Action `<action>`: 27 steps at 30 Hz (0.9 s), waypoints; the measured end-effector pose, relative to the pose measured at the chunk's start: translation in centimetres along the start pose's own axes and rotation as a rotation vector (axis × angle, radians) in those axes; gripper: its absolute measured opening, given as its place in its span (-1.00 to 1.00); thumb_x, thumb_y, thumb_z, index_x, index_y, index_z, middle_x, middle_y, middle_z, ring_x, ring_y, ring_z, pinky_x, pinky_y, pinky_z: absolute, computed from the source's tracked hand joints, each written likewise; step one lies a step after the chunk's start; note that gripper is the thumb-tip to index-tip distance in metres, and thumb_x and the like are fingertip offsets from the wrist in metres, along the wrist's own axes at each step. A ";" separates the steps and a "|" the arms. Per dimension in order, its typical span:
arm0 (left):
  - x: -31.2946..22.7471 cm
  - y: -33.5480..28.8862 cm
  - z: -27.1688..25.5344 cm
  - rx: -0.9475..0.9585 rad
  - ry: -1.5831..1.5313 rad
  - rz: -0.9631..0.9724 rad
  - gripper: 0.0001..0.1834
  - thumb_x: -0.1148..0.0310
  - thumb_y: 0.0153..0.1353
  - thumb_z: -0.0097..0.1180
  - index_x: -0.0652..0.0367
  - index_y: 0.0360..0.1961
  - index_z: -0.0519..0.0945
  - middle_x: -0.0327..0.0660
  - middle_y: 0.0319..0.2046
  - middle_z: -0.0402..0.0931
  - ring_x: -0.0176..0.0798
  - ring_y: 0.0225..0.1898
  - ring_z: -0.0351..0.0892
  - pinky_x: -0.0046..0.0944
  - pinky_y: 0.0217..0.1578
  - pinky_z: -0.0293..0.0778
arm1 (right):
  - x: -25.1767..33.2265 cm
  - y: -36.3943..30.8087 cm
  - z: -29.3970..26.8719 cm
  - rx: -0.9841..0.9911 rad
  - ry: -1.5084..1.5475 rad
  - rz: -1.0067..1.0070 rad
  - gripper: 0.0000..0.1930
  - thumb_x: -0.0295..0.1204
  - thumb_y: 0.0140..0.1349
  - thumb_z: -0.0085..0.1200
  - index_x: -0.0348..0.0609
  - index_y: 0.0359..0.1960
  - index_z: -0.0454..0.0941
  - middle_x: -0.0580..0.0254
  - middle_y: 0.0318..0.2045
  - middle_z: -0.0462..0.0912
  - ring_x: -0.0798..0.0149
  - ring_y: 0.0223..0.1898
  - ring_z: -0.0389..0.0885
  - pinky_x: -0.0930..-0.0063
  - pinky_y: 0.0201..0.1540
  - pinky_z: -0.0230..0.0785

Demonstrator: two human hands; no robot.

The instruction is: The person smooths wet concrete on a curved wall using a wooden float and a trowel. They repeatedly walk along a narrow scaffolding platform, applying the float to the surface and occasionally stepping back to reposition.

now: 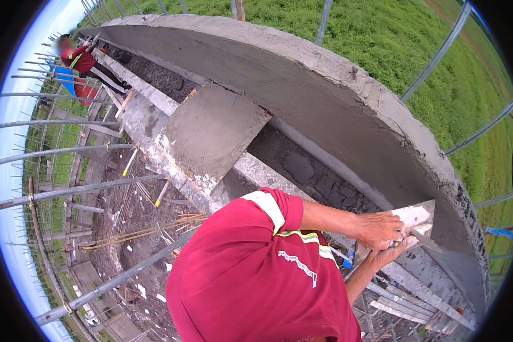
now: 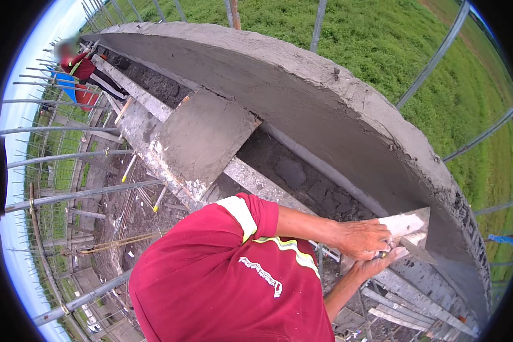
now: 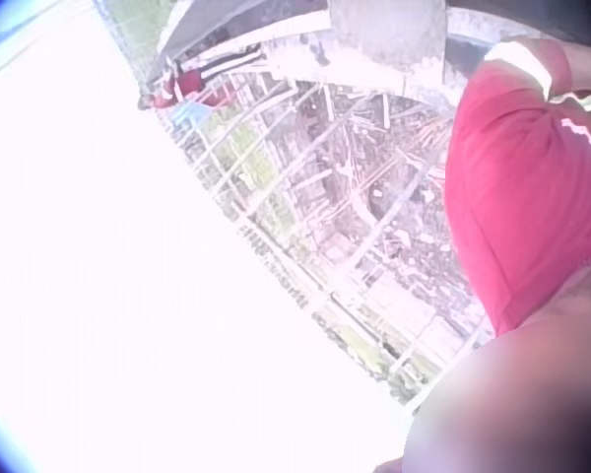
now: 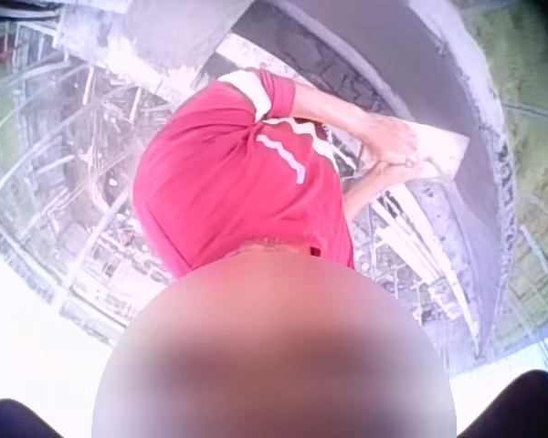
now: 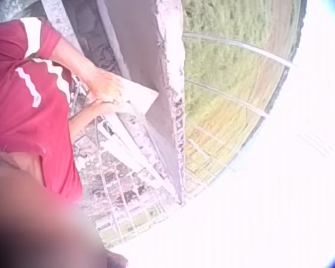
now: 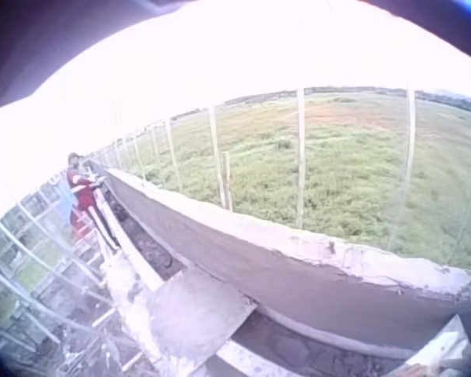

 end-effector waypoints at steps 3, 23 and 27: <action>3.0 -6.7 -3.0 -0.259 -0.011 -0.156 -0.67 0.27 0.27 0.12 0.21 -0.01 0.55 -0.04 -0.06 0.47 -0.01 -0.01 0.46 -0.02 0.01 0.35 | 0.7 1.3 -3.3 -0.154 -0.104 -0.026 -0.34 0.07 0.30 0.21 -0.11 0.24 0.36 0.36 -0.12 0.52 0.34 -0.08 0.47 0.24 0.00 0.45; 4.7 -68.8 -8.5 -2.114 -0.903 -1.177 -0.24 -0.08 0.27 0.21 0.16 0.35 0.37 -0.03 0.26 0.43 -0.03 0.27 0.41 -0.01 0.30 0.27 | 6.2 7.9 -22.1 0.095 -1.127 0.358 -0.74 -0.27 0.26 0.21 -0.06 -0.08 0.56 0.42 -0.36 0.53 0.42 -0.34 0.48 0.45 -0.29 0.37; 2.9 -65.1 -16.7 -1.915 -0.956 -1.007 -0.47 0.16 0.27 0.29 0.22 0.16 0.50 -0.05 -0.01 0.64 -0.05 -0.03 0.66 -0.03 0.03 0.58 | 5.3 9.3 -21.2 0.178 -1.194 0.440 -0.73 -0.39 0.26 0.11 -0.06 -0.01 0.53 0.40 -0.35 0.53 0.43 -0.37 0.46 0.46 -0.31 0.36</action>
Point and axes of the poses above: each hand's wrist, its own y-axis towards the middle knuckle, its own z-axis out of the palm, x = y × z, the point moved 2 cm from there along y, towards the middle knuckle
